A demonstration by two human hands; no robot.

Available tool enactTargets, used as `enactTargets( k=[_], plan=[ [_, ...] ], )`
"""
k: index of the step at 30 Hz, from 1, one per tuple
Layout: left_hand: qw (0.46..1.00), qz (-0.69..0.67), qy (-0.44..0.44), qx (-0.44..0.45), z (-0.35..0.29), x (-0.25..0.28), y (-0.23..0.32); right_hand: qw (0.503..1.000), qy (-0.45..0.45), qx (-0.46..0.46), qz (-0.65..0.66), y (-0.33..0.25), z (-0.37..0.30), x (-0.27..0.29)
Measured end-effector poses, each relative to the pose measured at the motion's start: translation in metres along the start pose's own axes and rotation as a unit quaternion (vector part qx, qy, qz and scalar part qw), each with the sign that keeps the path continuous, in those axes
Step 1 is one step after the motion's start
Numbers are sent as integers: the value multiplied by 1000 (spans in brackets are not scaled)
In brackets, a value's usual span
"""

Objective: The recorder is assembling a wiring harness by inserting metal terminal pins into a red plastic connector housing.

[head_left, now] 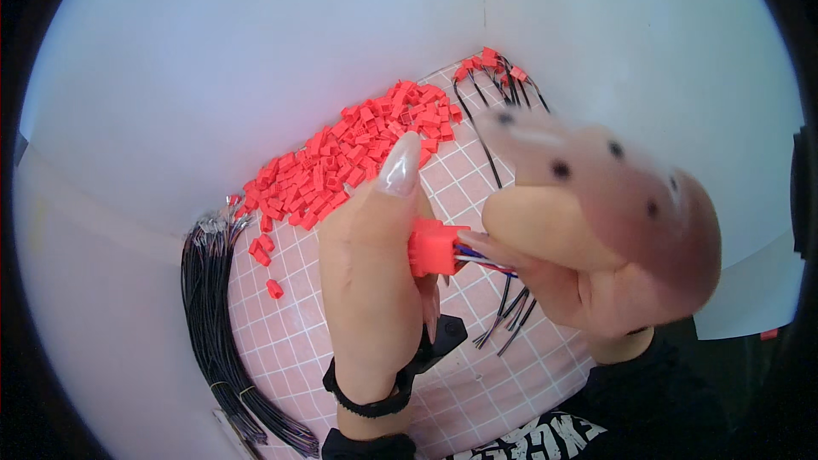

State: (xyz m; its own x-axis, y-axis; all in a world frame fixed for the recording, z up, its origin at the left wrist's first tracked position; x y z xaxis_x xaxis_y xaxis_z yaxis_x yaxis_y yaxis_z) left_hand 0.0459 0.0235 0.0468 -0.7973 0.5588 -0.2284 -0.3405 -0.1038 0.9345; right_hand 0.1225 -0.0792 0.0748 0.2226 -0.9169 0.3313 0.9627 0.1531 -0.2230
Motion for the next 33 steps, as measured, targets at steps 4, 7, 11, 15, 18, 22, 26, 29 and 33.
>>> enactTargets(
  k=[4, 7, 11, 15, 18, 22, 26, 29, 33],
  plan=[
    [998, -10, -52, -19, -2, -6, -3, 995, -65, -18, 70, 0, 7, 4],
    [999, -7, -33, -12, -4, -7, -4, 984, -115, -32, 131, 2, 11, -1],
    [1000, -9, -16, -3, -5, -16, -6, 941, -186, -63, 275, 12, 15, -4],
    [1000, -17, 1, -18, -5, -12, -3, 954, -68, -166, 239, 9, 10, -12],
    [998, -15, 33, -53, -4, -9, -4, 964, -89, -103, 230, 4, 19, -12],
    [995, 1, 23, -93, -3, -5, 2, 959, -107, -80, 251, 8, 15, -16],
    [991, 49, 9, -121, -4, -3, 7, 952, -127, -56, 274, 12, 9, -20],
    [985, 96, 9, -143, -6, -1, 6, 945, -143, -41, 291, 16, 5, -22],
    [987, 65, -10, -145, -7, -7, 7, 947, -152, -58, 277, 19, 9, -18]
  ],
)
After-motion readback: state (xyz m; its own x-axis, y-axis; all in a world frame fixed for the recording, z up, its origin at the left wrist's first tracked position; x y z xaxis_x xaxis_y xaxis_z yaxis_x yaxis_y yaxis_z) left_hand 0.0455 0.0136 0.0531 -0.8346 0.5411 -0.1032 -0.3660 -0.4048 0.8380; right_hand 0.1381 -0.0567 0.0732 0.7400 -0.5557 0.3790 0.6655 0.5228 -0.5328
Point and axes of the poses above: each hand's wrist, its own z-axis towards the middle knuckle, its own x-axis out of the back of the hand, y = z × x, the point moved 4 cm from there along z, towards the middle knuckle, and after that the axes turned 10 degrees about -x, right-handed, at the moved point
